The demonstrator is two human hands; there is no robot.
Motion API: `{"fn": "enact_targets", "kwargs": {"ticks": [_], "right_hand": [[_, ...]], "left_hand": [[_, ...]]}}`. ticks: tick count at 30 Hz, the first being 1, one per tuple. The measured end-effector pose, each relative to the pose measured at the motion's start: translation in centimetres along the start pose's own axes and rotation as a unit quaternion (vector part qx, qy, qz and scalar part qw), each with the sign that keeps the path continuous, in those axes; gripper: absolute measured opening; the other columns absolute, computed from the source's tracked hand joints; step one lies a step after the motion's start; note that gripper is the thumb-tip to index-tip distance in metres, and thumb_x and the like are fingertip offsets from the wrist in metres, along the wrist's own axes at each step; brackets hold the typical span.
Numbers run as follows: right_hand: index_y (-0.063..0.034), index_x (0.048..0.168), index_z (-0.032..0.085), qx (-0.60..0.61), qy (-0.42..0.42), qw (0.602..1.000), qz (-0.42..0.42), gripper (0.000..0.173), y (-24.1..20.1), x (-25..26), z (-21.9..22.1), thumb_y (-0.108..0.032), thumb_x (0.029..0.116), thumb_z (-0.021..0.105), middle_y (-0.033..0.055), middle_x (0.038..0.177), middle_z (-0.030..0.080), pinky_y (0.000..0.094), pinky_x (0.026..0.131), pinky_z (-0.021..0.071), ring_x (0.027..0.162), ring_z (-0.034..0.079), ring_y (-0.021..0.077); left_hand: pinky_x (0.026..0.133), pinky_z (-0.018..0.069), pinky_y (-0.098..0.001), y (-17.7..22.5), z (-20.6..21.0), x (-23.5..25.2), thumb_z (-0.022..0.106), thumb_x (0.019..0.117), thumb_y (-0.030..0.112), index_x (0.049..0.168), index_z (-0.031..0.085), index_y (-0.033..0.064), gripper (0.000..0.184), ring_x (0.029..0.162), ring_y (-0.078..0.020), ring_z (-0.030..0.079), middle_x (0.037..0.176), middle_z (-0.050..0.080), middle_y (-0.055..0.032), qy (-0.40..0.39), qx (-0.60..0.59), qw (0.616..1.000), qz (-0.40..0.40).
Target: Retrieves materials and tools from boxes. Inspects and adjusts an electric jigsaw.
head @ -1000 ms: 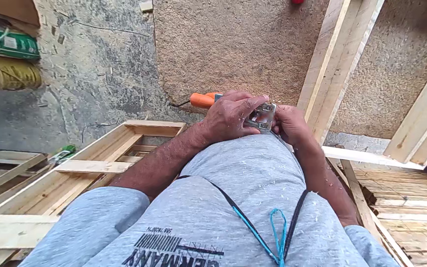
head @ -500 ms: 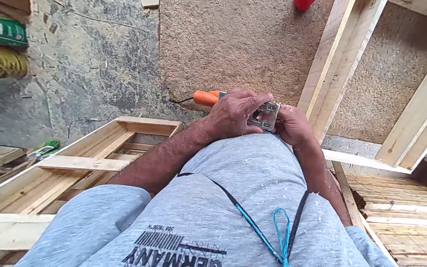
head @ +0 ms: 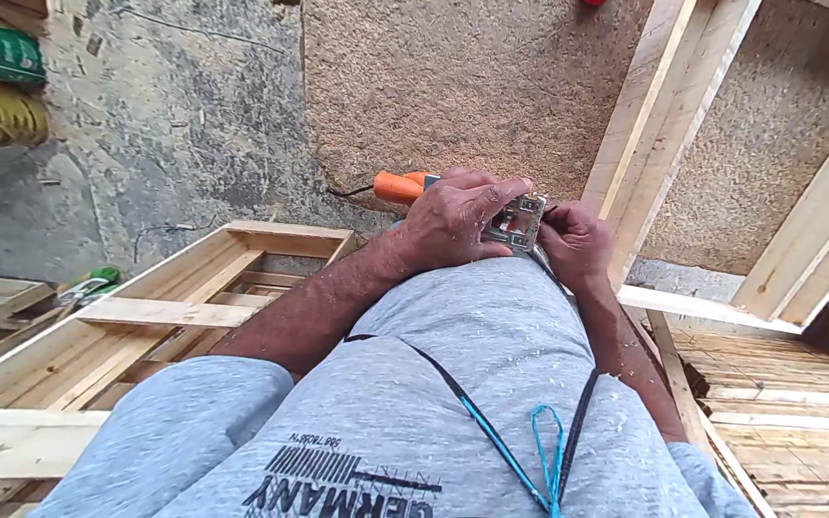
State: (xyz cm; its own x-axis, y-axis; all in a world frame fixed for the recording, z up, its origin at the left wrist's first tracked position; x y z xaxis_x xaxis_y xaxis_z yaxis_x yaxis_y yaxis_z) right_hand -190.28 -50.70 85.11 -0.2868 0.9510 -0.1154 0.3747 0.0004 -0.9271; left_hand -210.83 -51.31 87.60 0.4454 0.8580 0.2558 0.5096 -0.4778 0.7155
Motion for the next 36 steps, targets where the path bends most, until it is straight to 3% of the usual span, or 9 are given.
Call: {"fn": "enact_targets", "kwargs": {"ticks": [4,16,21,23,26,30,33,36], "right_hand": [[0.0041,0.093,0.071,-0.028,0.029,0.996,-0.085,0.006,0.0,-0.4,0.4,0.001,0.0885,0.073,0.0099,0.092,0.074,0.0260,0.073,0.0631,0.080,0.072,0.0083],[-0.0004,0.094,0.073,-0.103,0.053,0.976,-0.182,0.004,-0.5,-1.2,0.7,0.000,0.0896,0.072,0.0127,0.095,0.077,0.0358,0.084,0.0629,0.092,0.076,0.0185],[0.0028,0.090,0.071,0.023,0.006,0.995,-0.097,0.004,0.0,-0.4,0.5,0.005,0.0873,0.072,0.0082,0.086,0.074,0.0277,0.069,0.0619,0.075,0.071,0.0093],[0.0020,0.090,0.071,-0.008,-0.005,0.994,-0.111,0.002,-0.4,-0.2,0.4,0.002,0.0883,0.072,0.0081,0.086,0.074,0.0283,0.070,0.0620,0.076,0.071,0.0097],[-0.0009,0.087,0.072,-0.075,-0.003,0.982,-0.174,0.003,-0.9,-0.6,0.5,0.001,0.0894,0.071,0.0114,0.089,0.076,0.0369,0.080,0.0631,0.087,0.075,0.0183],[0.0017,0.091,0.070,0.015,-0.026,0.995,-0.092,0.004,-0.2,0.0,0.5,0.003,0.0881,0.072,0.0064,0.084,0.072,0.0278,0.067,0.0612,0.073,0.069,0.0083],[0.0011,0.097,0.070,0.001,-0.055,0.997,-0.063,0.007,-0.6,0.2,0.3,0.001,0.0908,0.071,0.0054,0.088,0.074,0.0279,0.070,0.0625,0.075,0.071,0.0073],[0.0005,0.105,0.071,-0.034,-0.106,0.992,-0.056,0.012,-1.1,0.1,-0.3,-0.007,0.0989,0.064,0.0047,0.093,0.073,0.0250,0.074,0.0610,0.080,0.069,0.0046]], "left_hand": [[0.101,0.0513,-0.0441,0.0,0.0,0.0,0.081,0.0828,0.048,0.139,0.063,0.0058,0.073,0.108,-0.0230,0.068,0.116,0.074,-0.0103,-0.001,-0.003,1.000,-0.001],[0.101,0.0516,-0.0441,0.1,0.0,0.0,0.081,0.0824,0.048,0.138,0.063,0.0053,0.073,0.107,-0.0230,0.069,0.113,0.075,-0.0099,0.002,-0.002,1.000,-0.001],[0.100,0.0518,-0.0434,0.1,0.0,-0.1,0.081,0.0825,0.049,0.138,0.063,0.0053,0.073,0.107,-0.0227,0.069,0.115,0.074,-0.0099,0.000,0.001,1.000,0.009],[0.100,0.0521,-0.0432,0.1,0.0,-0.2,0.081,0.0826,0.048,0.139,0.062,0.0055,0.073,0.108,-0.0231,0.068,0.116,0.074,-0.0104,-0.002,-0.001,1.000,0.011],[0.100,0.0521,-0.0435,0.0,0.0,-0.3,0.081,0.0826,0.048,0.138,0.063,0.0047,0.072,0.109,-0.0238,0.068,0.119,0.074,-0.0116,-0.003,-0.006,1.000,0.013],[0.102,0.0515,-0.0427,0.1,0.0,-0.2,0.081,0.0830,0.047,0.139,0.062,0.0053,0.073,0.111,-0.0230,0.068,0.120,0.074,-0.0097,-0.008,0.000,1.000,0.013],[0.101,0.0514,-0.0423,0.1,0.1,-0.3,0.081,0.0828,0.049,0.140,0.061,0.0062,0.074,0.111,-0.0224,0.068,0.119,0.074,-0.0090,-0.011,0.005,1.000,0.011],[0.101,0.0516,-0.0430,0.1,0.1,-0.2,0.082,0.0827,0.048,0.139,0.062,0.0059,0.073,0.109,-0.0221,0.068,0.118,0.074,-0.0097,-0.009,-0.002,1.000,0.011]]}}
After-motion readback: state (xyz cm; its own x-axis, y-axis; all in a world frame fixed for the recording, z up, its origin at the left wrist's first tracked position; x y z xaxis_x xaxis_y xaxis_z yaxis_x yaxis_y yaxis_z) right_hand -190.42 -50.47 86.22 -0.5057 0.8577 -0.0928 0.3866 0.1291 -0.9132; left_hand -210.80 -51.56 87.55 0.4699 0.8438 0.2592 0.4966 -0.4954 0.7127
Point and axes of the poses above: each hand's wrist, its own x-axis towards the middle knuckle, its own z-axis out of the palm, y = z × x, the point moved 5 cm from there along x, towards the middle knuckle
